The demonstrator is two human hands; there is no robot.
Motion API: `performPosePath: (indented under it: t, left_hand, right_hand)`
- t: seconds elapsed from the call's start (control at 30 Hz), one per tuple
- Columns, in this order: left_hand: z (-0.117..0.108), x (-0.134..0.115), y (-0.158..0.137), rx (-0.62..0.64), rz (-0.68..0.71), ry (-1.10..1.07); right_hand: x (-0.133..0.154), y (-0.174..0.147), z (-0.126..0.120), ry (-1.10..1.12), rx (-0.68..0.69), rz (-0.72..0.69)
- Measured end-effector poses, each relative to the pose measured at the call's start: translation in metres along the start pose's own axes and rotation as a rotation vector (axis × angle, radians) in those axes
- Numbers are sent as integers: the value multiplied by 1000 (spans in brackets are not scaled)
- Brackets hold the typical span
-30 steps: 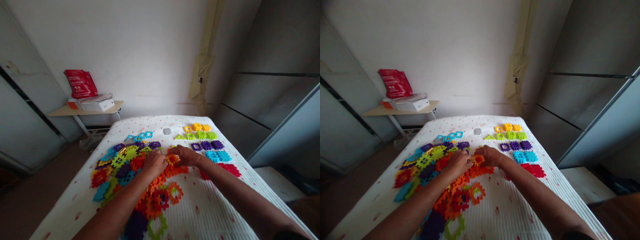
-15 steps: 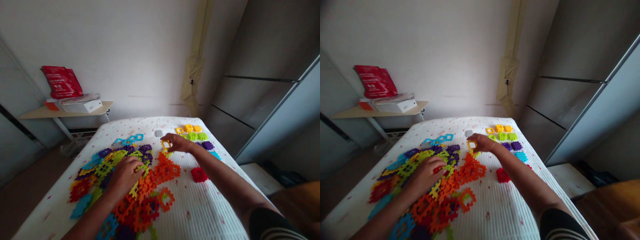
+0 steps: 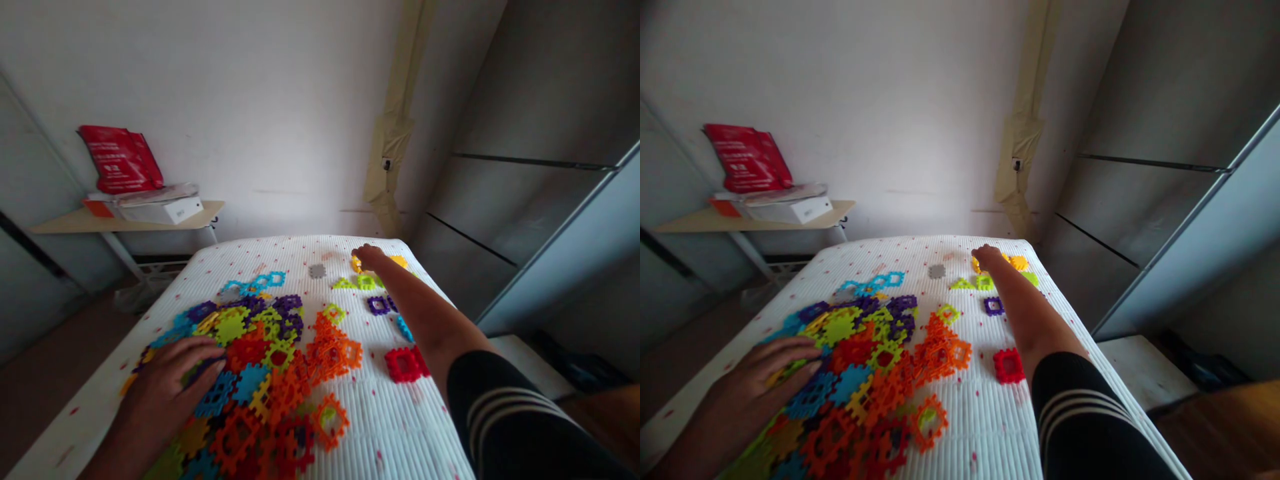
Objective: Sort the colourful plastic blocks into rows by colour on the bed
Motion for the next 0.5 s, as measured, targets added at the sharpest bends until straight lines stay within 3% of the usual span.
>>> performPosePath:
  t: [0.5]
  left_hand:
    - [8,11,2,-11,-26,-17]
  right_hand:
    - [-2,10,20,42,51,-31]
Point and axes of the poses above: each hand's wrist, its own y-axis towards the middle knuckle, its own z-axis out of the palm, x = y × z, the point moved 7 cm from there along y, towards the middle knuckle, and after that the axes turned 11 degrees about -y, right-handed, at the moved point
